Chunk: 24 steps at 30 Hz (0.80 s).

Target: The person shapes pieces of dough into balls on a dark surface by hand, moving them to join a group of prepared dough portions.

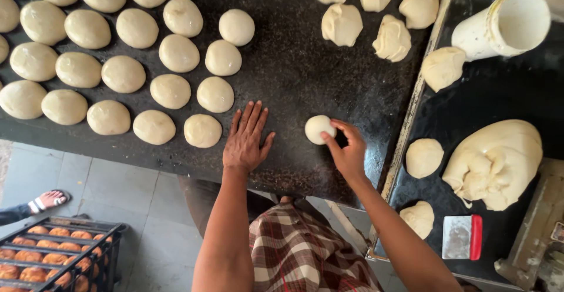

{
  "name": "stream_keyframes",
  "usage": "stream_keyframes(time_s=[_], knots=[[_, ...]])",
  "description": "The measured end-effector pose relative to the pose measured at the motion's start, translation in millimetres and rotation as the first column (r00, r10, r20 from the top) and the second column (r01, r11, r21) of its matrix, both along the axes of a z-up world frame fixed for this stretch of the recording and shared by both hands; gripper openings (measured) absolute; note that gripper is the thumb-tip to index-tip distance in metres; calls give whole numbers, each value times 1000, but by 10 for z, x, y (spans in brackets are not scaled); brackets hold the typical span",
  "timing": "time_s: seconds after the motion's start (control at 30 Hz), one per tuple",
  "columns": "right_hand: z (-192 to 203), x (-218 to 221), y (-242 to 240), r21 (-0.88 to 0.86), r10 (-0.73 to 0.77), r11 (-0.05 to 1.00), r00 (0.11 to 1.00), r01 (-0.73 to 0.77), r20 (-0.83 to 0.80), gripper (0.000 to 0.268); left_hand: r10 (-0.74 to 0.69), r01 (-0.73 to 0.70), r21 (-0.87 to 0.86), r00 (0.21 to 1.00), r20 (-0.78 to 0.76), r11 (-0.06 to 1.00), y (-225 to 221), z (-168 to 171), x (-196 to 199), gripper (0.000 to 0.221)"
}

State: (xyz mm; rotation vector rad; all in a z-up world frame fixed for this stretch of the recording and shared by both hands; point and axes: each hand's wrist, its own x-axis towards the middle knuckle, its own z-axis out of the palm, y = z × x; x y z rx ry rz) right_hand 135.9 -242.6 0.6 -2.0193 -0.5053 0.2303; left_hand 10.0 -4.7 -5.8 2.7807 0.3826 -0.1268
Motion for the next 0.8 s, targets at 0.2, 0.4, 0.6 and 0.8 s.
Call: stream_keyframes(time_s=[0.2, 0.4, 0.6, 0.8], knots=[[-207, -221, 1017, -21, -68, 996, 927, 81, 368, 36, 12, -12, -15, 1000, -13, 1000, 16, 44, 14, 68], [-193, 472, 1371, -42, 160, 987, 970, -155, 182, 36, -2, 2, 22, 1000, -9, 1000, 22, 6, 5, 68], [-59, 246, 291, -79, 178, 982, 980, -171, 92, 38, -13, 12, 12, 994, 113, 1000, 78, -75, 10, 65], [122, 278, 626, -414, 232, 890, 971, -191, 50, 66, 16, -11, -50, 995, 98, 999, 41, 24, -1, 64]])
